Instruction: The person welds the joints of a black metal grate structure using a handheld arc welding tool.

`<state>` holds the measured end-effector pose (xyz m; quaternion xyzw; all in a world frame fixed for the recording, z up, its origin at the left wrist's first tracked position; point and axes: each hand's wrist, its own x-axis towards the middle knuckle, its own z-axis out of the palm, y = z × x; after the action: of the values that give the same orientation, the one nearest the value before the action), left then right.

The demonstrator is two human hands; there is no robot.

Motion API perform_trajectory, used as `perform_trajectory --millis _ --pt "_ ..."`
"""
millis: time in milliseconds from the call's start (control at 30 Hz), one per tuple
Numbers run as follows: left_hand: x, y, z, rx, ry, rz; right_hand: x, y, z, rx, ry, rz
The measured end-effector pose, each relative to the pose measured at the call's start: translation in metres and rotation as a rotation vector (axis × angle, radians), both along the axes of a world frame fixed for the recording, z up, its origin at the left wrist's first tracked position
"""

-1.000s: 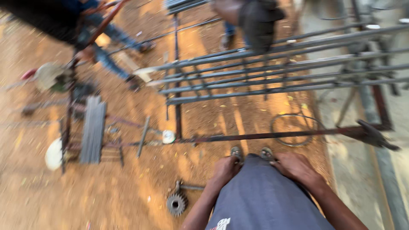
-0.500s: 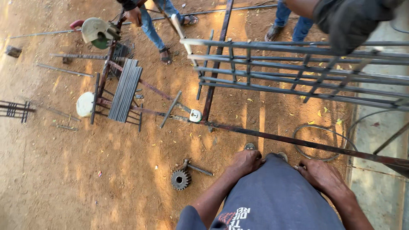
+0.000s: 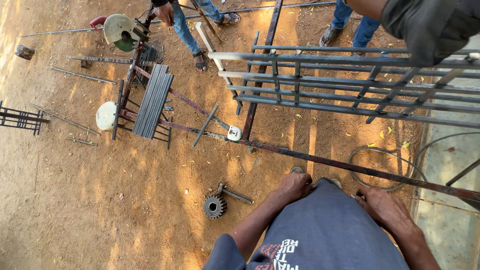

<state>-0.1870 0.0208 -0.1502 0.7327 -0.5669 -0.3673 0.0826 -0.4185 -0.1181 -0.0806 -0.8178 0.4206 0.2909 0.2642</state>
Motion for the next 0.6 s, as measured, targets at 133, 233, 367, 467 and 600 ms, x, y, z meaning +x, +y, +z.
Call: perform_trajectory --millis 133,233,367,467,600 --pt "0.002 -0.004 0.005 0.055 -0.013 -0.007 0.003 0.001 0.004 0.018 0.034 -0.012" --pt "0.003 -0.006 0.01 0.096 -0.009 0.0 0.004 0.0 0.004 0.034 0.062 -0.025" --pt "0.004 -0.009 0.014 0.093 0.005 0.004 0.002 -0.002 -0.002 0.026 0.026 -0.025" --pt "0.005 -0.01 0.015 0.022 0.023 0.021 -0.003 -0.004 -0.008 0.018 -0.03 -0.043" --pt "0.004 -0.014 0.014 0.009 0.066 0.036 -0.007 -0.005 -0.013 -0.006 -0.039 -0.046"
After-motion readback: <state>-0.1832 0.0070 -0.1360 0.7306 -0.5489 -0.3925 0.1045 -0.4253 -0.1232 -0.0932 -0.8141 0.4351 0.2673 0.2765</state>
